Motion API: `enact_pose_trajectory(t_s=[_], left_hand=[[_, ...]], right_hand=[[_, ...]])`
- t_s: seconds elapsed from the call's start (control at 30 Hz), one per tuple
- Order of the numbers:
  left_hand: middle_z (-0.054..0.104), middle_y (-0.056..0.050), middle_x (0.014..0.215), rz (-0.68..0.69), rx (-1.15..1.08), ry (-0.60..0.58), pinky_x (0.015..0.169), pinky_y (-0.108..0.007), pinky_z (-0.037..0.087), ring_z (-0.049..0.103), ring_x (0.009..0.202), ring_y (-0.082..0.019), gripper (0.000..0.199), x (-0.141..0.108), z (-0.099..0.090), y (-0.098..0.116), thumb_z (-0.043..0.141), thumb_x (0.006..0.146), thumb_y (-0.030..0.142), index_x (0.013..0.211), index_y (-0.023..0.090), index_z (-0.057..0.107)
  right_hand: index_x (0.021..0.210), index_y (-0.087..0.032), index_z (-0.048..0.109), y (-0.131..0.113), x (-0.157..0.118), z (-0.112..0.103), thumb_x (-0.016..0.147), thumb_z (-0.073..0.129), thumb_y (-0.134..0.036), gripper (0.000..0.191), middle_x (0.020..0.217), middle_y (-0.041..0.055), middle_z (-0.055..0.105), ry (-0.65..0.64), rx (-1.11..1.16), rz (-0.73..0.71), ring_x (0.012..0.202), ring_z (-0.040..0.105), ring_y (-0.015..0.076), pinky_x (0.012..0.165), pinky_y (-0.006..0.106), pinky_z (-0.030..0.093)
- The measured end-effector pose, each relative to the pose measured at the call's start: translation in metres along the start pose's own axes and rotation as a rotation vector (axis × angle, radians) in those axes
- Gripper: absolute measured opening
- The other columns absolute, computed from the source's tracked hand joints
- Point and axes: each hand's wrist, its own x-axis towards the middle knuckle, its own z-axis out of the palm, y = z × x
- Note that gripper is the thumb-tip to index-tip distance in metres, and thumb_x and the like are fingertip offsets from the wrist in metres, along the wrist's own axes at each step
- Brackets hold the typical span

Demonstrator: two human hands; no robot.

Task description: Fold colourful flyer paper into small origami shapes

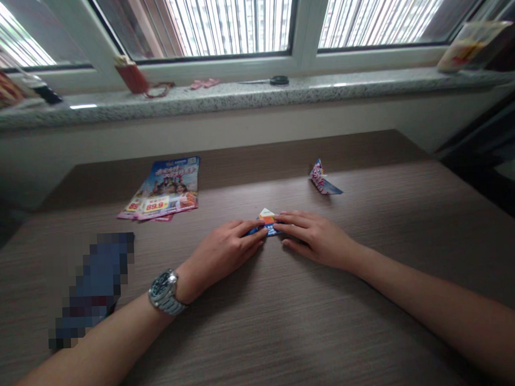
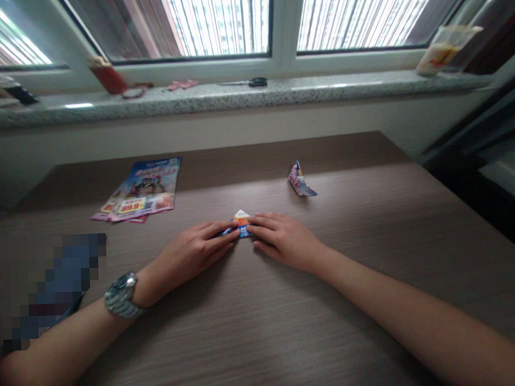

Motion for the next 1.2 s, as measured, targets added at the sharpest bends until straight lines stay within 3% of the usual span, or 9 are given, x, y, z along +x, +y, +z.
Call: enact_pose_trajectory(t_s=[0.1, 0.27, 0.63, 0.9, 1.2], left_hand=[[0.065, -0.008, 0.134, 0.000, -0.010, -0.005, 0.094, -0.040, 0.060, 0.066, 0.110, -0.023, 0.034, 0.0005, -0.0003, -0.0005, 0.050, 0.105, 0.027, 0.136, 0.022, 0.060], [0.064, -0.010, 0.136, 0.009, -0.023, 0.008, 0.104, -0.043, 0.055, 0.061, 0.123, -0.024, 0.033, 0.0013, 0.0020, -0.0015, 0.051, 0.104, 0.025, 0.136, 0.020, 0.060], [0.064, -0.010, 0.135, -0.019, -0.050, -0.005, 0.095, -0.041, 0.059, 0.067, 0.114, -0.023, 0.033, 0.0023, 0.0011, -0.0026, 0.049, 0.105, 0.022, 0.137, 0.021, 0.059], [0.066, -0.011, 0.132, 0.040, 0.002, 0.042, 0.097, -0.041, 0.058, 0.067, 0.113, -0.025, 0.031, 0.0020, 0.0016, -0.0001, 0.049, 0.105, 0.025, 0.133, 0.017, 0.061], [0.063, -0.012, 0.137, 0.050, 0.020, -0.014, 0.100, -0.044, 0.056, 0.065, 0.117, -0.027, 0.038, 0.0009, -0.0037, 0.0037, 0.050, 0.104, 0.031, 0.138, 0.017, 0.057]], right_hand=[[0.140, -0.022, 0.058, 0.0000, -0.0002, 0.0004, 0.103, 0.053, -0.032, 0.039, 0.145, 0.0104, 0.060, -0.002, -0.005, 0.004, 0.136, 0.054, 0.0276, 0.114, 0.049, 0.046], [0.141, -0.022, 0.058, 0.0007, -0.0002, 0.0007, 0.102, 0.055, -0.031, 0.040, 0.145, 0.0110, 0.060, 0.008, 0.001, -0.001, 0.137, 0.054, 0.0274, 0.114, 0.048, 0.046], [0.141, -0.019, 0.058, -0.0012, 0.0002, -0.0026, 0.102, 0.054, -0.032, 0.041, 0.147, 0.0116, 0.058, -0.021, -0.012, -0.026, 0.137, 0.053, 0.0287, 0.114, 0.048, 0.046], [0.140, -0.019, 0.058, -0.0015, 0.0003, -0.0017, 0.102, 0.054, -0.032, 0.040, 0.147, 0.0115, 0.059, -0.011, -0.005, -0.024, 0.136, 0.055, 0.0285, 0.113, 0.048, 0.047], [0.142, -0.020, 0.057, -0.0016, -0.0015, -0.0022, 0.103, 0.053, -0.032, 0.041, 0.147, 0.0103, 0.059, -0.014, -0.001, -0.029, 0.138, 0.053, 0.0278, 0.115, 0.048, 0.045]])
